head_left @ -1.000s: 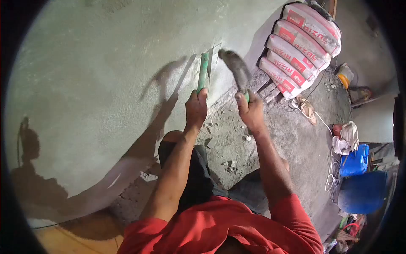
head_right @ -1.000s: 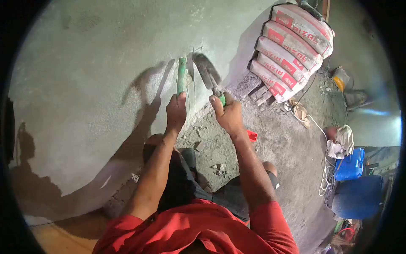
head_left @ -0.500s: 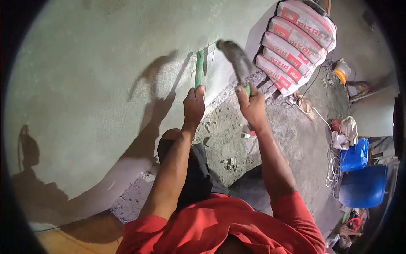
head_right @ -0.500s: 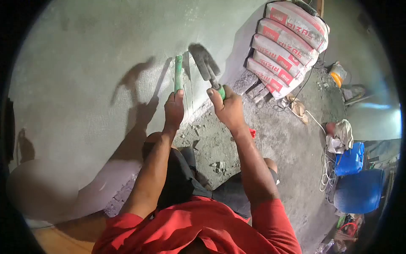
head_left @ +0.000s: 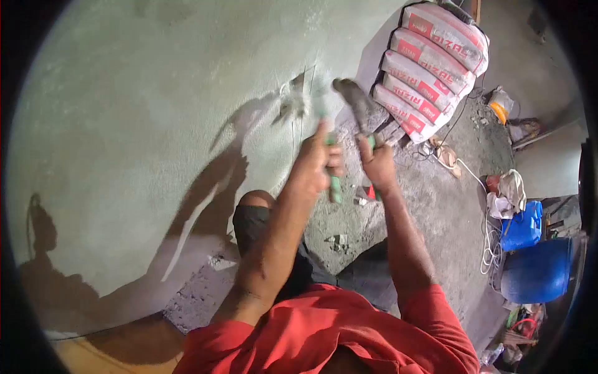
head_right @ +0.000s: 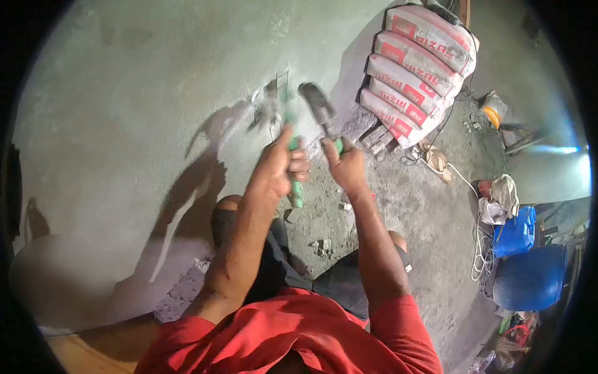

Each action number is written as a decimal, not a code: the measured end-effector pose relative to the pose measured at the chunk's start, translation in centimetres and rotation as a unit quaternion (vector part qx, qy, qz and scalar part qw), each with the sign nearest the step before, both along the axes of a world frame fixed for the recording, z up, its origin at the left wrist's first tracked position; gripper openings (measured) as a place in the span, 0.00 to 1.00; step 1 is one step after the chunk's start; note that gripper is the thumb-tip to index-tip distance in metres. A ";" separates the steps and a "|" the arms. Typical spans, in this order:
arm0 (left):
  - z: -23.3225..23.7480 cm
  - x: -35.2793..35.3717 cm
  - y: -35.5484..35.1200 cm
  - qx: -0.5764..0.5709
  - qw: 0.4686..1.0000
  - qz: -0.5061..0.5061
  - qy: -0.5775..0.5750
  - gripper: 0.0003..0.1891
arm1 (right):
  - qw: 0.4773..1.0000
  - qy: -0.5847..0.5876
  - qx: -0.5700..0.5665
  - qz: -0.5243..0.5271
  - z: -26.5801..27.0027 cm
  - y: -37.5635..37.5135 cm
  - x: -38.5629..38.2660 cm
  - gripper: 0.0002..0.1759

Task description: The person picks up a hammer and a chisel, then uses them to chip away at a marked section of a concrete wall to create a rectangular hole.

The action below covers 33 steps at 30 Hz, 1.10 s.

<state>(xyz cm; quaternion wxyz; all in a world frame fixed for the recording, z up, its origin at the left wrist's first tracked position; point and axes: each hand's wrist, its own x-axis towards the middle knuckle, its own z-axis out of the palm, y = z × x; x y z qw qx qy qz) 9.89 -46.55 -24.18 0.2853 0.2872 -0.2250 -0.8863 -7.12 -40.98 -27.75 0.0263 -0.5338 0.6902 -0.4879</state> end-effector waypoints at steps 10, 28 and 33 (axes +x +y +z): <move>-4.5 1.7 -1.9 -0.500 0.800 0.070 -0.324 0.23 | 0.973 -0.228 0.026 -0.016 3.9 11.9 -3.6 0.21; 6.6 10.9 -7.8 -0.564 0.450 -0.072 -0.689 0.26 | 0.962 -0.244 -0.029 0.120 8.9 5.7 5.1 0.24; 7.3 11.2 -6.8 -0.570 0.479 -0.082 -0.662 0.25 | 0.964 -0.220 -0.114 0.099 10.1 2.1 6.7 0.24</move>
